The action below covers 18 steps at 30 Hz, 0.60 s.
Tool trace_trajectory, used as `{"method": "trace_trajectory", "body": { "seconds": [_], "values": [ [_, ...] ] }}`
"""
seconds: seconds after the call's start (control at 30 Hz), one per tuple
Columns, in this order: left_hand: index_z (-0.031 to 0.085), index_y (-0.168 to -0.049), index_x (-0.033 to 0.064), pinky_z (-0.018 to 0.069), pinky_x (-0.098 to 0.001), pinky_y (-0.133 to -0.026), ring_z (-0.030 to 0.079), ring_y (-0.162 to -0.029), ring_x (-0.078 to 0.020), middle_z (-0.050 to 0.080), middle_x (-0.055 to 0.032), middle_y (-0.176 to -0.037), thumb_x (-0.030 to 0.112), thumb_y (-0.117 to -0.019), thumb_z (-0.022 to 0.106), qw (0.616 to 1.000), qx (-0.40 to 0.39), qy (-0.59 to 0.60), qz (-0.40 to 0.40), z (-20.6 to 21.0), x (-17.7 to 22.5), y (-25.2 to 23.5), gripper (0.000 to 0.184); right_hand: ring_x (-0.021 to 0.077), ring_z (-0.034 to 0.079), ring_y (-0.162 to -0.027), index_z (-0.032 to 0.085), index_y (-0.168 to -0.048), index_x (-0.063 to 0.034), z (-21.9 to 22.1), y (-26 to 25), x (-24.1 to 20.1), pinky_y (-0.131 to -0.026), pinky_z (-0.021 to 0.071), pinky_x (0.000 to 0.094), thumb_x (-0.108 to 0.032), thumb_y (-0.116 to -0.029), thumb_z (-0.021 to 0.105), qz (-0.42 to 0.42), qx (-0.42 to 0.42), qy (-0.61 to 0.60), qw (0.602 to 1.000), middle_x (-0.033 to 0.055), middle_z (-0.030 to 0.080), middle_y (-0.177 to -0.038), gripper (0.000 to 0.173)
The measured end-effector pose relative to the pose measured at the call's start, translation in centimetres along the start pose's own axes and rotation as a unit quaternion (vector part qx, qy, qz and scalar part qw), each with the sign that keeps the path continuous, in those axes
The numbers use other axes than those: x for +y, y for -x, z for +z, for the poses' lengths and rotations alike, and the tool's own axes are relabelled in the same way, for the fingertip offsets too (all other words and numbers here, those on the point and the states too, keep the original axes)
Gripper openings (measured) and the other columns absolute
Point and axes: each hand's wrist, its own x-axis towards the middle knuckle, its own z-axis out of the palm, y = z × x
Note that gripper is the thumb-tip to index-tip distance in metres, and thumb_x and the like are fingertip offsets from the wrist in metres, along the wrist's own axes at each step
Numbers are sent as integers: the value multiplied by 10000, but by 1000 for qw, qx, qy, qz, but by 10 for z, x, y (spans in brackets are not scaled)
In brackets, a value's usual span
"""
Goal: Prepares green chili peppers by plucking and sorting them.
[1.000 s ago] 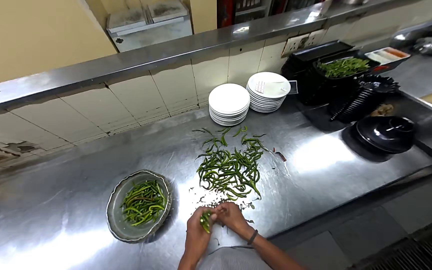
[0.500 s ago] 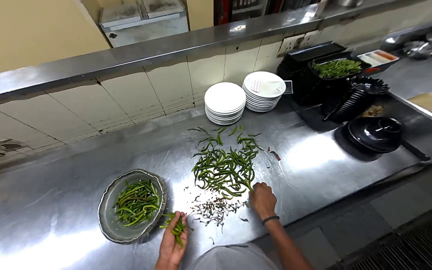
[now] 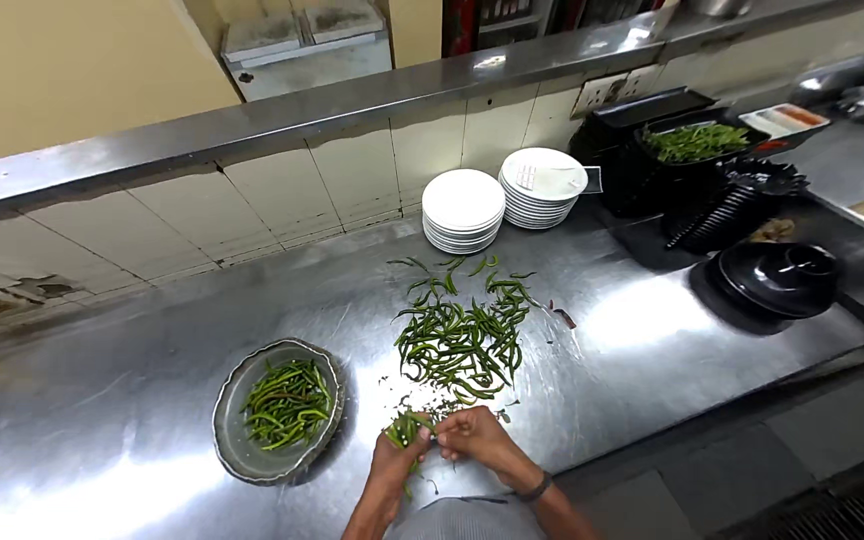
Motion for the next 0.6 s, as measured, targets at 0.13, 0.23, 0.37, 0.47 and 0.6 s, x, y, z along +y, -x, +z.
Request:
{"method": "trace_trajectory", "body": {
  "seconds": [0.13,0.23,0.37,0.47,0.6],
  "values": [
    [682,-1141,-29,558,-267,-644,632,-707,-140,696,-114,-913,85,-912,753,999,29,-9,31,0,0,4,266,167,716,-689,724,-1023,8,14,-4,7,-677,624,328,-139,-927,749,38,-7,-7,999,82,737,-827,177],
    [647,-1177,-29,548,-257,-638,621,-704,-135,678,-111,-908,76,-952,698,998,26,62,-11,-2,-3,7,253,147,702,-666,725,-986,0,16,-2,11,-657,611,308,-136,-921,751,16,10,3,1000,65,731,-796,153],
    [602,-1081,65,570,-254,-558,648,-624,-133,664,-83,-824,208,-1065,515,929,5,321,-186,-7,-4,5,168,96,717,-756,781,-970,-39,22,7,4,-756,622,298,-114,-943,705,-142,-11,110,984,32,759,-879,110],
    [604,-1070,40,573,-264,-556,650,-631,-151,657,-104,-831,238,-1066,517,918,35,344,-196,-17,-8,3,216,89,707,-738,783,-980,-50,28,7,0,-734,614,283,-145,-963,684,-186,-16,134,973,27,752,-870,139],
    [610,-1051,11,605,-298,-628,700,-735,-200,694,-143,-915,179,-1051,507,927,80,325,-171,-25,-3,10,197,256,713,-940,751,-1164,-86,3,-19,9,-895,555,477,-260,-1044,543,-78,-3,365,928,120,746,-1019,296]
  ]
}}
